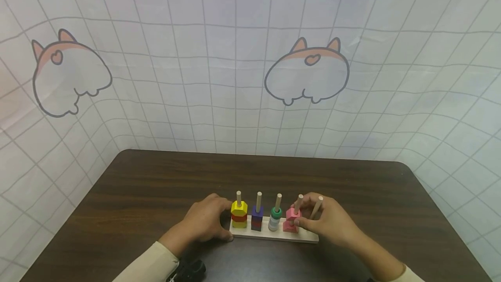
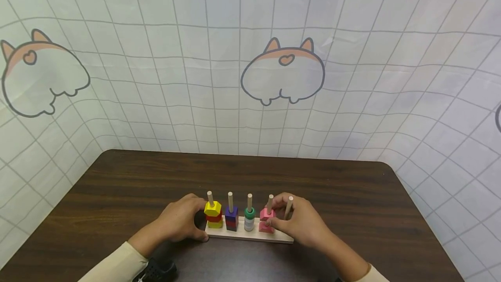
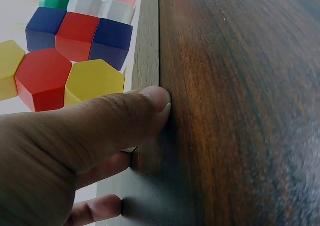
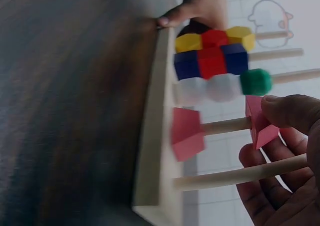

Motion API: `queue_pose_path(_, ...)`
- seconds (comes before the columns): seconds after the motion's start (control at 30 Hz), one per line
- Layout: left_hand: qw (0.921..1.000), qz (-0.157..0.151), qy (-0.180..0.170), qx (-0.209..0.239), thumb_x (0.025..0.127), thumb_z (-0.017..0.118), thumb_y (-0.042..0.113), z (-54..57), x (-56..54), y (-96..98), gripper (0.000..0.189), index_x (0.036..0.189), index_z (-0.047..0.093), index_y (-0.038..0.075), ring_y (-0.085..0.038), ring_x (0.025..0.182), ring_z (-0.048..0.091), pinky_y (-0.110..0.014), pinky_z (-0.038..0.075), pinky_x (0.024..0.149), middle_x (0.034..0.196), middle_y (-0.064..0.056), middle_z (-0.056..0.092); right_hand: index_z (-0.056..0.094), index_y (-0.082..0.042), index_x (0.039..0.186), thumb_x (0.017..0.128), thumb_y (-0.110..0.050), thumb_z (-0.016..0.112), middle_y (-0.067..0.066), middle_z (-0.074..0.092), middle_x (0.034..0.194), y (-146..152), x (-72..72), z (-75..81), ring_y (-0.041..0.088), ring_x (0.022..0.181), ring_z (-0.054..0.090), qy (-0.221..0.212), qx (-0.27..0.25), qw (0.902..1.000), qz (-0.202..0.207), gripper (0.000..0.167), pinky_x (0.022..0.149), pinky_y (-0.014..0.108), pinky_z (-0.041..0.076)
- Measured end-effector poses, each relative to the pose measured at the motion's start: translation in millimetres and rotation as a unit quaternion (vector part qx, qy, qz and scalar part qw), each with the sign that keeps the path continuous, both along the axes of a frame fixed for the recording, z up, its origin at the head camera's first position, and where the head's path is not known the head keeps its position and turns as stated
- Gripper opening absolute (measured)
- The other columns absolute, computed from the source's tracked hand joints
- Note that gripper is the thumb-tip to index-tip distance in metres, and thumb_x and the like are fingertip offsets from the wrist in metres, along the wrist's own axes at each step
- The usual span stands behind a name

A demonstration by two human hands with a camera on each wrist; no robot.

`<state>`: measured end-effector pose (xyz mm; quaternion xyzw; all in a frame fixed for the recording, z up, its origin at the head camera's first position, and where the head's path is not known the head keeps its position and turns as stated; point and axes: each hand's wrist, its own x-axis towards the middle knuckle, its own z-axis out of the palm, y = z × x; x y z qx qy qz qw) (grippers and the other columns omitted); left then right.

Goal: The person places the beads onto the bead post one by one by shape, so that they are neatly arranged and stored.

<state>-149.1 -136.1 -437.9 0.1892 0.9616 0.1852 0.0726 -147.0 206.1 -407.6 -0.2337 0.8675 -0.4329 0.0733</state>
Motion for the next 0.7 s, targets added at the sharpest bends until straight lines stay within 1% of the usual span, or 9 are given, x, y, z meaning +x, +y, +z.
queue_pose_path(0.17,1.0000,-0.001,0.002,-0.001,0.062,0.097,0.040,-0.2,-0.8,0.1,0.061,0.116,0.073,0.022,-0.020,0.112,0.058,-0.055,0.053,0.082,0.114,0.006,0.070,0.069,-0.021,0.101,0.088,-0.024,0.082,-0.008,0.069,0.102,-1.6,-1.9,-14.5,0.017,0.089,0.063,-0.008,0.008,0.9999,0.006,0.018,0.077,0.030,0.054)
queue_pose_path(0.33,1.0000,0.000,0.000,-0.001,0.062,0.097,0.039,-0.3,-0.9,0.3,0.062,0.117,0.073,0.021,-0.020,0.111,0.058,-0.055,0.053,0.083,0.113,0.006,0.070,0.068,-0.022,0.099,0.087,-0.019,0.082,-0.009,0.068,0.103,-4.1,-2.9,-26.0,0.018,0.089,0.062,-0.013,0.006,0.9999,0.004,0.018,0.076,0.030,0.053)
queue_pose_path(0.5,1.0000,-0.003,0.000,-0.004,0.062,0.097,0.040,0.5,-0.7,0.4,0.061,0.115,0.073,0.022,-0.020,0.109,0.058,-0.054,0.053,0.081,0.112,0.006,0.070,0.068,-0.021,0.100,0.087,-0.021,0.082,-0.009,0.068,0.104,-4.9,-3.7,-30.4,0.018,0.089,0.061,-0.011,0.013,0.9999,0.004,0.019,0.077,0.030,0.053)
queue_pose_path(0.7,0.9998,-0.013,0.008,-0.011,0.065,0.095,0.041,0.5,-1.1,-1.5,0.062,0.118,0.072,0.021,-0.021,0.113,0.058,-0.055,0.054,0.083,0.117,0.005,0.070,0.068,-0.020,0.104,0.087,-0.025,0.083,-0.006,0.069,0.112,-4.1,-4.4,-30.4,0.019,0.097,0.064,-0.016,0.012,0.9998,0.002,0.024,0.083,0.034,0.054)
